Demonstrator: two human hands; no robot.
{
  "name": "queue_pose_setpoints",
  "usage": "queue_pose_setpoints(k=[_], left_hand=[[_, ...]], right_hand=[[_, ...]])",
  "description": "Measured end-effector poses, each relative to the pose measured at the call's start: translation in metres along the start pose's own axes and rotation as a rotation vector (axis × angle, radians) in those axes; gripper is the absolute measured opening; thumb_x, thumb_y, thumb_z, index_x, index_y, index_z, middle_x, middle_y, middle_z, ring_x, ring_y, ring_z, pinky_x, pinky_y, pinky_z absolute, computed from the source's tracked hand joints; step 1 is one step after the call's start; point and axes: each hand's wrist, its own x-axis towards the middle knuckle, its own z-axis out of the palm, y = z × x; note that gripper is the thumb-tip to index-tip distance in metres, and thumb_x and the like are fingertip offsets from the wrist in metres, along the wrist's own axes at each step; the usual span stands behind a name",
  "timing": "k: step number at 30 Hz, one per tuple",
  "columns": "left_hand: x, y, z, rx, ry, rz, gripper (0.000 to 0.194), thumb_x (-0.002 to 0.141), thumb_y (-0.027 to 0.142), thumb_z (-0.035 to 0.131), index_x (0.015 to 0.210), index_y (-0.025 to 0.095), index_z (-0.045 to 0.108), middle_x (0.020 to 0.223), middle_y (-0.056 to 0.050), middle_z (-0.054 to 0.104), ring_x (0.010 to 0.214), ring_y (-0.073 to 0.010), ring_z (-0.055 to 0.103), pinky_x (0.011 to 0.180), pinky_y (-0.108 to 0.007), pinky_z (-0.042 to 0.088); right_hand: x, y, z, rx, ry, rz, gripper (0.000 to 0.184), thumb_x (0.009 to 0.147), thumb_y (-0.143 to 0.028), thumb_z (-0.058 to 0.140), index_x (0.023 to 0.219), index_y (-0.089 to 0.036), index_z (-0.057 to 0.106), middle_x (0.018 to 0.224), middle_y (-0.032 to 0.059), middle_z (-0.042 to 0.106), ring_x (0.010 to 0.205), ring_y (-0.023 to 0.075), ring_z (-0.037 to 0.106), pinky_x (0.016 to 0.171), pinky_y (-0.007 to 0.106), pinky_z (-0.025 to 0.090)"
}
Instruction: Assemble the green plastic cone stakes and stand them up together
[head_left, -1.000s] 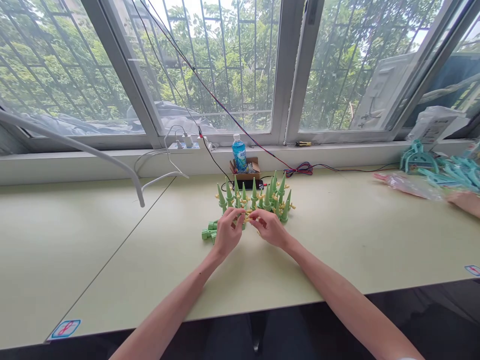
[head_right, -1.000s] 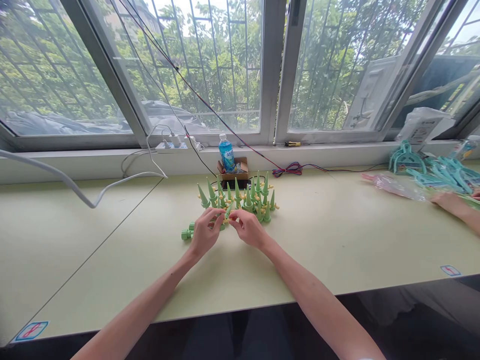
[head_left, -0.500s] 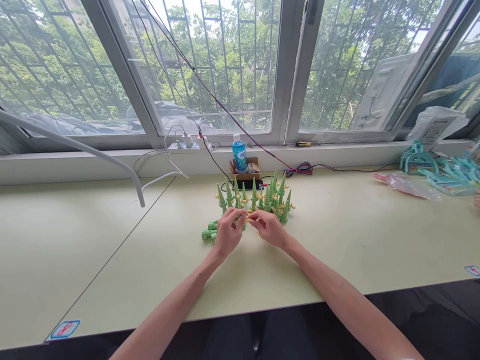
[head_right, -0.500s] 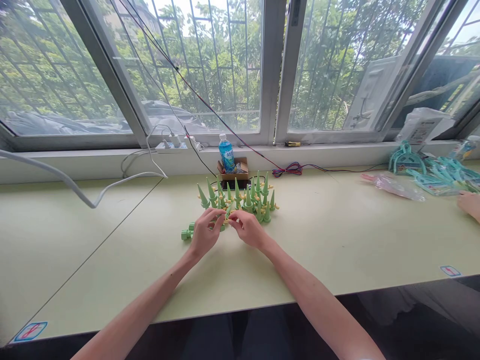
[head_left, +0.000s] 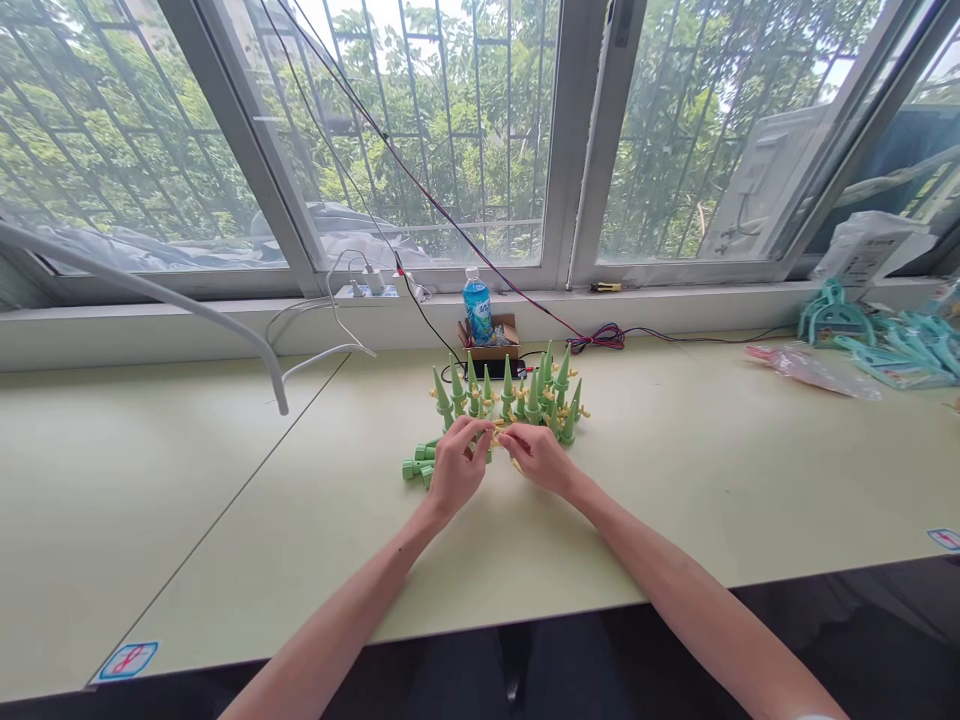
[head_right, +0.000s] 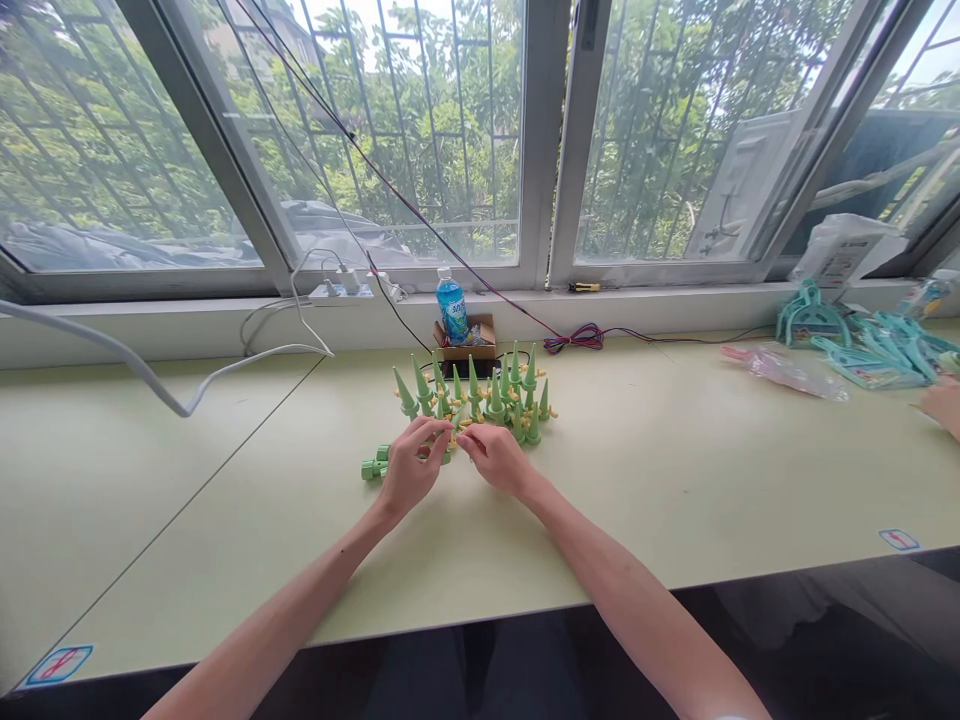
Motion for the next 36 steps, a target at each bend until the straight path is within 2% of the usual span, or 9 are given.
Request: queue_pose_setpoints(k=[8,15,20,30,36], left_hand=[[0.0001,-0.0007,0.0008,-0.019,0.009,0.005,0.017,0.093,0.03,0.052,0.096,0.021,0.066,0.09,-0.004,0.06,0.071,-0.0112,0.058,0.049,-0.018,0.047],[-0.0001,-0.0006,0.0014,-0.025,0.014,-0.008,0.016,0.092,0.03,0.053,0.096,0.021,0.066,0.09,-0.004,0.06,0.072,-0.0113,0.058,0.05,-0.018,0.048],[-0.0007,0.0007,0.0015,-0.027,0.012,-0.014,0.016,0.092,0.03,0.053,0.096,0.021,0.066,0.09,-0.004,0.059,0.071,-0.0111,0.058,0.05,-0.018,0.049],[-0.0013,-0.0028,0.0015,-0.052,-0.023,0.016,0.017,0.092,0.03,0.052,0.095,0.02,0.066,0.091,-0.004,0.06,0.072,-0.0116,0.06,0.051,-0.019,0.05],[-0.0017,-0.0044,0.0008,-0.064,-0.047,0.027,0.017,0.092,0.03,0.052,0.097,0.021,0.066,0.092,-0.005,0.06,0.074,-0.0123,0.06,0.052,-0.019,0.051]], right_hand=[[-0.0009,-0.0036,0.0006,0.051,-0.015,0.002,0.03,0.094,-0.041,0.05,0.088,-0.015,0.063,0.07,0.0024,0.06,0.054,0.0111,0.043,0.055,0.024,0.038],[-0.001,0.0019,0.0025,0.081,0.032,-0.002,0.025,0.091,-0.04,0.055,0.087,-0.016,0.062,0.072,0.0029,0.061,0.054,0.0112,0.044,0.055,0.025,0.039],[-0.0009,0.0007,0.0015,0.088,0.017,0.011,0.023,0.091,-0.037,0.056,0.082,-0.015,0.06,0.065,-0.0003,0.054,0.053,0.01,0.04,0.053,0.024,0.035],[-0.0012,0.0006,0.0005,0.059,-0.028,0.031,0.039,0.094,-0.04,0.048,0.063,-0.016,0.049,0.055,-0.0043,0.038,0.051,0.0087,0.032,0.051,0.023,0.028],[-0.0015,0.0023,0.0015,0.094,-0.066,0.074,0.049,0.097,-0.046,0.04,0.059,-0.016,0.049,0.05,-0.0021,0.046,0.048,0.0091,0.042,0.051,0.022,0.032]])
